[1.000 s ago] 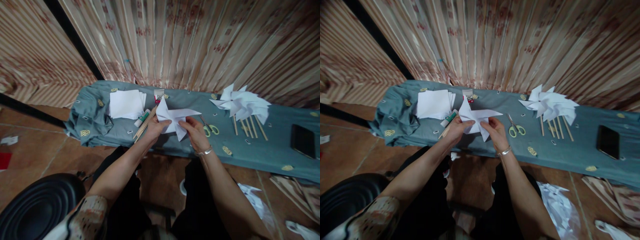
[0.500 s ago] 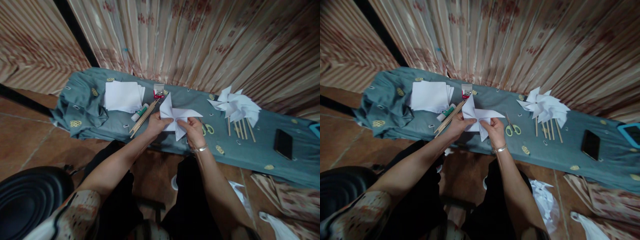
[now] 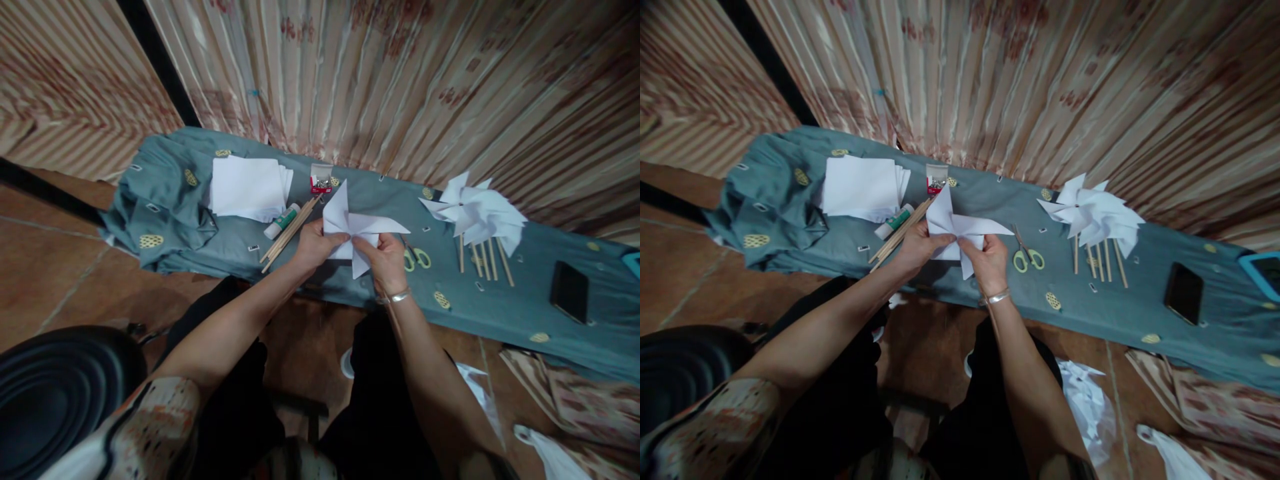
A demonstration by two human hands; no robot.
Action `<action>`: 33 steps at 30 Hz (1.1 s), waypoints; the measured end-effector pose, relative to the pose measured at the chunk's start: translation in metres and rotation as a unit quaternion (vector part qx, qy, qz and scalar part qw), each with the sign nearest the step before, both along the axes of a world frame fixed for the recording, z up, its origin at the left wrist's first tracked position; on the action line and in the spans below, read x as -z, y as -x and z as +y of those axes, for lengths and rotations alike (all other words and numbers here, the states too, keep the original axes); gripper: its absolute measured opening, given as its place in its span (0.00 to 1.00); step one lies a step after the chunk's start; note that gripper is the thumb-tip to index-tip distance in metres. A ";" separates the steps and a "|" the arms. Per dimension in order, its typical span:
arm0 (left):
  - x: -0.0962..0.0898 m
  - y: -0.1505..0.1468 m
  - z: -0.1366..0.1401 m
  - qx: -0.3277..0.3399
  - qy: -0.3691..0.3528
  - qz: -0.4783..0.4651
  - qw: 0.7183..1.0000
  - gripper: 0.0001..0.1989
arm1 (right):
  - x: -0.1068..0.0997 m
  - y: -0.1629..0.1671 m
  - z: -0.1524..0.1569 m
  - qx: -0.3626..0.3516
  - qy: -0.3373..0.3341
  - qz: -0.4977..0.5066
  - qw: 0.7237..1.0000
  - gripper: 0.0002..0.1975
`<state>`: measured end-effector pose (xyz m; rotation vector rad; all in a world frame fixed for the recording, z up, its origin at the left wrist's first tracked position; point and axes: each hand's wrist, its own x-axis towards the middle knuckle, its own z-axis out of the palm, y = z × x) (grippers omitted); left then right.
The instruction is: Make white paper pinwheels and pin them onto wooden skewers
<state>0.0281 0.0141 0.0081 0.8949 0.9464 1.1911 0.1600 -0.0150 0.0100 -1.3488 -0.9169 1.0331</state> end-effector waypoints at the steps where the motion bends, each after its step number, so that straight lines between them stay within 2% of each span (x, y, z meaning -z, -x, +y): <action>1: 0.001 0.000 0.000 0.000 -0.005 0.003 1.000 0.11 | 0.000 0.000 0.000 0.000 -0.001 -0.007 1.000 0.15; 7: 0.005 -0.001 0.000 0.000 -0.013 0.012 1.000 0.14 | 0.002 -0.001 0.001 0.004 0.012 -0.042 0.999 0.18; 10: 0.003 0.000 0.000 0.021 -0.001 -0.002 1.000 0.15 | 0.001 -0.002 0.002 0.001 0.019 -0.014 1.000 0.17; 15: -0.005 0.006 0.000 0.099 0.020 -0.034 0.994 0.16 | -0.007 -0.011 0.005 -0.023 0.036 0.081 0.996 0.15; 20: -0.013 0.018 0.005 0.107 0.037 -0.023 0.993 0.17 | -0.017 -0.028 0.008 -0.039 0.053 0.148 0.987 0.14; 28: -0.028 0.026 0.002 0.157 0.048 -0.017 0.986 0.22 | -0.028 -0.034 0.008 -0.113 0.092 0.155 0.977 0.14; 31: -0.028 0.021 -0.002 0.201 0.068 -0.012 0.977 0.20 | -0.028 -0.031 0.008 -0.131 0.096 0.156 0.974 0.14; 33: -0.026 0.018 -0.003 0.205 0.078 0.002 0.976 0.19 | -0.028 -0.030 0.007 -0.137 0.096 0.153 0.974 0.15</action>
